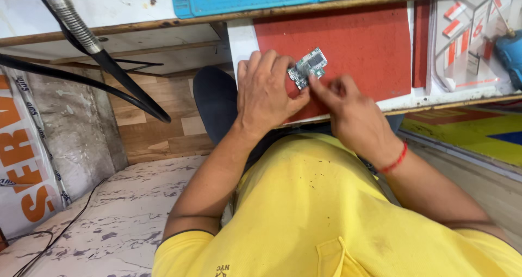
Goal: The person cleans a small circuit board using a toothbrush and a liquid from a small bottle. They then use a hot air gun to heat the board and continue cleaning with the toothbrush. The person works on a red mat on a cluttered workbench.
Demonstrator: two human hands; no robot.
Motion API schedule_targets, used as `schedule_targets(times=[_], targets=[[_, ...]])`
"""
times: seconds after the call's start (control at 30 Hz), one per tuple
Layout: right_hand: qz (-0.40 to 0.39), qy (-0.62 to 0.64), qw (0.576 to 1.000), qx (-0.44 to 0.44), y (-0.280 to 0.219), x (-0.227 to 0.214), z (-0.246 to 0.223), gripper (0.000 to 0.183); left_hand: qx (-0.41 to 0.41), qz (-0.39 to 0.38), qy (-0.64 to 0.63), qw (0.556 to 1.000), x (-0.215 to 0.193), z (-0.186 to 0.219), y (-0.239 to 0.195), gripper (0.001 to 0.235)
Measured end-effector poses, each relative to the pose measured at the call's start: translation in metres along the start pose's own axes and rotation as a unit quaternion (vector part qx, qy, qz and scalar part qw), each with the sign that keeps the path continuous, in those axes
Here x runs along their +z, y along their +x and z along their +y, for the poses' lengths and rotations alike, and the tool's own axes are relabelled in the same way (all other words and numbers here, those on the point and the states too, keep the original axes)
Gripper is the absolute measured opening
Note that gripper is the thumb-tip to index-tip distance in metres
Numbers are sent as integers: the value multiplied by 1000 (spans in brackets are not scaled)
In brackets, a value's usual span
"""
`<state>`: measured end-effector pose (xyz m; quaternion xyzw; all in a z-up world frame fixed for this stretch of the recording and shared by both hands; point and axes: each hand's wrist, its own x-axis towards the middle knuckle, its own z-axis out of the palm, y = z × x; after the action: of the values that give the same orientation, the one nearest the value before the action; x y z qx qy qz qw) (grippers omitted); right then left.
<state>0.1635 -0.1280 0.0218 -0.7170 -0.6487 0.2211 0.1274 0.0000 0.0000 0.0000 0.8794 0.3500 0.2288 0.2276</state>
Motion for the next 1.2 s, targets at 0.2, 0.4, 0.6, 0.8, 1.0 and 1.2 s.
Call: schedule_targets(times=[0.2,0.4,0.6,0.8,1.0,1.2], targets=[[29,-16,999,13,-6,-11,17,64,6,-1,-3,1000,5,-7,-7,43],[115,56,992,-15,-6,2,16,63,11,5,-24,1000,7,-9,-6,44],[88,38,995,8,12,-6,17,56,10,16,-32,999,9,-11,-8,46],[81,38,996,3,18,-13,11,53,13,19,-27,999,7,-10,-6,48],[72,39,996,23,19,-12,11,52,4,0,-22,1000,10,-11,-6,48],[71,38,997,4,19,-10,14,56,-9,3,-23,1000,8,-9,-6,46]])
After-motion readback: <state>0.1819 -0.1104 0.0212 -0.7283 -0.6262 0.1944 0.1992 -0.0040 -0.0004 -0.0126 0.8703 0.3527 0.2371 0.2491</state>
